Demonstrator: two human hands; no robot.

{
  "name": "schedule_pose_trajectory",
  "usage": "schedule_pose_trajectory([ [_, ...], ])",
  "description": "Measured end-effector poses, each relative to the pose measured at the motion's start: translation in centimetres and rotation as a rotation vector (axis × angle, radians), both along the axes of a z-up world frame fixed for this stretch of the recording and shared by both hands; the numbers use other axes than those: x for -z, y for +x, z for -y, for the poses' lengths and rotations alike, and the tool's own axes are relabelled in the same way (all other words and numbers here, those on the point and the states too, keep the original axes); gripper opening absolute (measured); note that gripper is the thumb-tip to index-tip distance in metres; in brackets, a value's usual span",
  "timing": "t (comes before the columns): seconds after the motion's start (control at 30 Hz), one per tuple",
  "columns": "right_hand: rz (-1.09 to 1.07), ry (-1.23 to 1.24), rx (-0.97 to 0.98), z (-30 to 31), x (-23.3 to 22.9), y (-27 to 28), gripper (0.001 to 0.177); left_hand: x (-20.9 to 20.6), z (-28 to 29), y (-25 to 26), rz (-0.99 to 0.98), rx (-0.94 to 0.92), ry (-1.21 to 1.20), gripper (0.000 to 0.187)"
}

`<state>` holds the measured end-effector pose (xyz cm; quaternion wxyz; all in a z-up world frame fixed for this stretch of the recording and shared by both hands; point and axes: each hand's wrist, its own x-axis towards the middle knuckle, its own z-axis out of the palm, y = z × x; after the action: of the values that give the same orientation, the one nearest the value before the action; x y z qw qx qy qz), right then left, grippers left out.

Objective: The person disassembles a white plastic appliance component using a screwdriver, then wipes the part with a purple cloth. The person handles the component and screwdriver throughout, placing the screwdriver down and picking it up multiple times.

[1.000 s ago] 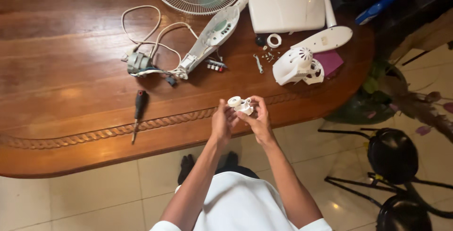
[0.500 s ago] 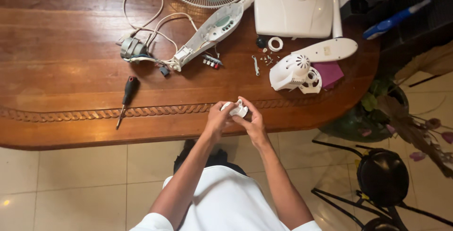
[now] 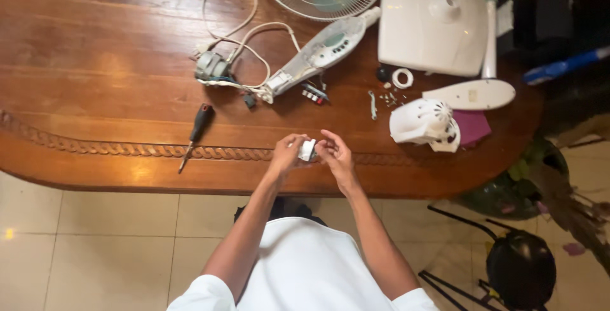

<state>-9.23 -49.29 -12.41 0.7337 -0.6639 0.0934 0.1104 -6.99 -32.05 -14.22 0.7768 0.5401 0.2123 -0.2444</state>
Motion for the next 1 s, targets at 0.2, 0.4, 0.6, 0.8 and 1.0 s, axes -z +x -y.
schedule_pose_trajectory([
  [0.2,-0.067,-0.09,-0.147,-5.8,2.2,3.3,0.048,1.6,-9.1,1.0,-0.094,-0.22,0.018,0.025],
  [0.4,-0.061,-0.235,-0.373,-14.0,6.7,7.3,0.026,2.2,-16.9,0.4,-0.144,-0.469,0.01,0.026],
  [0.6,0.57,-0.474,-0.71,-22.0,8.1,11.4,0.023,2.2,-22.0,-0.6,-0.054,-0.671,-0.111,0.022],
  [0.8,-0.195,0.024,-0.651,-26.2,4.7,11.3,0.044,5.0,-22.4,0.3,-0.064,-0.782,-0.051,0.023],
  [1.0,-0.163,0.04,-0.353,-19.9,2.0,9.6,0.045,10.2,-15.4,5.4,0.187,-0.671,0.02,0.021],
])
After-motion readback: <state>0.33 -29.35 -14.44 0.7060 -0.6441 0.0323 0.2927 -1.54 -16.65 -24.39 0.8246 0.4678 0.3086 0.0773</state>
